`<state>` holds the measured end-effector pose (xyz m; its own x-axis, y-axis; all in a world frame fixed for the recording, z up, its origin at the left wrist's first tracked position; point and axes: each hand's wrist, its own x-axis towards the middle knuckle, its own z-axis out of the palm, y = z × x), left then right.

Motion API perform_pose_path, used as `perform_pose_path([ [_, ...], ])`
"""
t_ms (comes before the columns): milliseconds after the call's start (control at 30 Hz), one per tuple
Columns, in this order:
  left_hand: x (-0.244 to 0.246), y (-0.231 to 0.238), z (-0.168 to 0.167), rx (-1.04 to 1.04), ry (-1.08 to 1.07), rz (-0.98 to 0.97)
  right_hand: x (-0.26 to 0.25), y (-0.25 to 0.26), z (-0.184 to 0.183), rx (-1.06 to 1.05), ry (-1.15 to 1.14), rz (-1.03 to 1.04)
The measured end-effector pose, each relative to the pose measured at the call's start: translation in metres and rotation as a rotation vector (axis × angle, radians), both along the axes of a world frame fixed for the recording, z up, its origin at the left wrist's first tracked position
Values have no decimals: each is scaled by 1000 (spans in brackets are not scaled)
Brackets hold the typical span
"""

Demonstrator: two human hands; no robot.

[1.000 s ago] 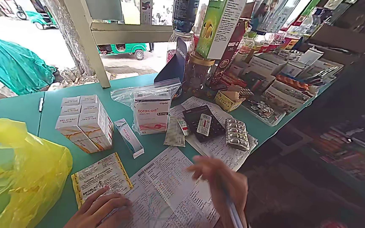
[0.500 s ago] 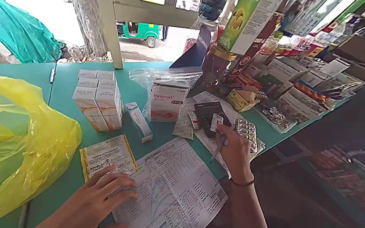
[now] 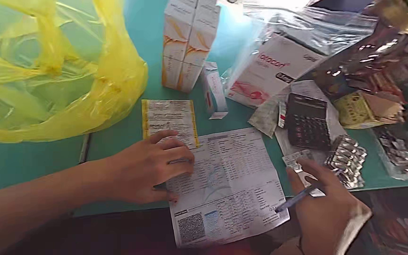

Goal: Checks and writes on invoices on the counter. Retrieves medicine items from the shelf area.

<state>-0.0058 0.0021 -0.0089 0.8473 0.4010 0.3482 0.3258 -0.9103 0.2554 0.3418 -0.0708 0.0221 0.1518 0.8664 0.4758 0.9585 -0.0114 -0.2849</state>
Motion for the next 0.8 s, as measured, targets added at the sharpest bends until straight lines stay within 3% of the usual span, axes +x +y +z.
perform_pose_path([
  [133,1,-1,2,-15,-7,-10,-25,2,15,52,486,459],
  [233,1,-1,3,-10,-9,-4,-47,10,12,-167,768,795],
  [300,1,-2,3,-8,-14,-3,-58,17,5,-310,792,908],
  [467,2,-4,3,-7,-19,-7,-79,22,-14,-445,775,797],
  [800,3,-5,8,-33,-17,-26,-81,28,-23,-313,734,760],
])
